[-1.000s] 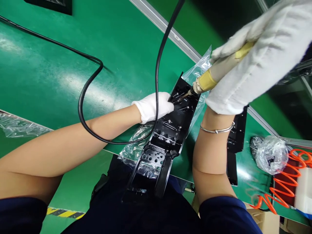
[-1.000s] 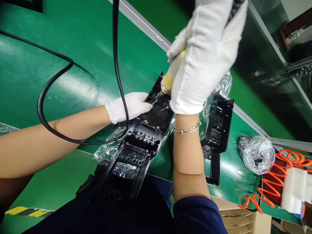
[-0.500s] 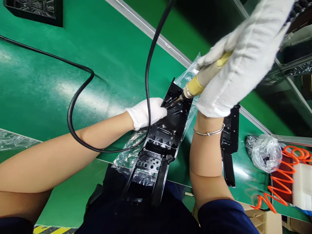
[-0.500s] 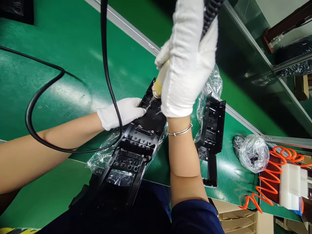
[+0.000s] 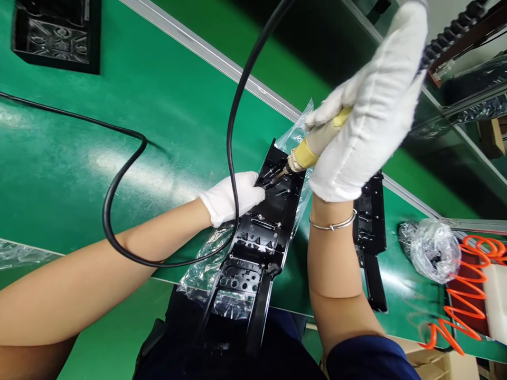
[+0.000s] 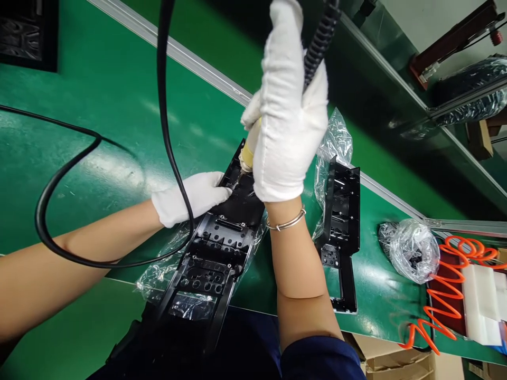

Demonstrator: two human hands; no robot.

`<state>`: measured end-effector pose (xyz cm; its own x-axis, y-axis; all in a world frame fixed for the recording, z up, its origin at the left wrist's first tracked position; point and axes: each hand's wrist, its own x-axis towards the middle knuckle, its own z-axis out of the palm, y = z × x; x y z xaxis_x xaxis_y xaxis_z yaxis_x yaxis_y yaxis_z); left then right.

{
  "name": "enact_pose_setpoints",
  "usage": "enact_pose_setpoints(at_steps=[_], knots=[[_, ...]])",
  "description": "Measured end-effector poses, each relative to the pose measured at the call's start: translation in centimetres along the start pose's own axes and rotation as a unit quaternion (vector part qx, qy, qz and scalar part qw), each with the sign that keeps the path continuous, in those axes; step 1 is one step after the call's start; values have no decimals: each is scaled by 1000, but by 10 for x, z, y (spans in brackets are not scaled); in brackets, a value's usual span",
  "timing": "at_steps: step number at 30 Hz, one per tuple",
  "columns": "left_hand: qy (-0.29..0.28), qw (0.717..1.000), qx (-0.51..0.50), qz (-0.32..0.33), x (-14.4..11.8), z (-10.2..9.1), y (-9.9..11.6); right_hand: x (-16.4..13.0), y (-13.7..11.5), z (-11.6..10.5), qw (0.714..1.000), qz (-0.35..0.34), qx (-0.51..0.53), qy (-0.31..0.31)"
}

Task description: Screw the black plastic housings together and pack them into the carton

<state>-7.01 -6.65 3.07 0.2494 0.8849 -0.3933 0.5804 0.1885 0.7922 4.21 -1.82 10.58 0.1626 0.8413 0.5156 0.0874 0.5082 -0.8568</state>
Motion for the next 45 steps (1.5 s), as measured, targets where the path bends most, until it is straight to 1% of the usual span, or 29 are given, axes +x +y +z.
enact_pose_setpoints(at_steps=[2,3,7,11,13,15,18,20,23,25,29,33,37,40,42,45], knots=[[4,1000,5,4,-1,-1,1,-2,0,-1,998,-46,17,41],[7,1000,10,3,-1,-1,1,-4,-2,-2,997,-49,14,51],[8,999,45,-7,-2,-2,2,-9,-11,-2,998,15,-30,59],[8,999,52,3,-2,-2,1,-8,-10,0,996,19,-34,82],[6,999,43,3,-2,-2,0,-7,-8,0,996,18,-34,81],[1,1000,25,1,-3,-2,1,-7,-7,-2,998,13,-10,69],[-7,1000,-18,4,-4,-2,2,-8,-8,-3,995,3,87,47],[-7,999,-33,15,-4,-2,2,-8,-10,-1,989,3,141,50],[10,1000,-9,27,-2,0,1,-9,-11,1,986,4,140,87],[6,999,5,33,1,1,-1,-9,-11,2,986,-5,131,108],[8,999,38,20,6,2,-6,-8,-9,0,985,-15,130,110],[5,999,50,0,8,1,-7,-7,-13,-1,983,14,126,130],[5,999,51,12,7,1,-6,-8,-16,1,983,15,133,126],[4,999,47,21,6,1,-5,-8,-13,1,983,-5,137,123],[10,999,42,15,3,0,-2,-8,-11,0,984,-15,139,113],[2,1000,3,8,-1,-1,2,-8,-10,-2,986,2,140,88]])
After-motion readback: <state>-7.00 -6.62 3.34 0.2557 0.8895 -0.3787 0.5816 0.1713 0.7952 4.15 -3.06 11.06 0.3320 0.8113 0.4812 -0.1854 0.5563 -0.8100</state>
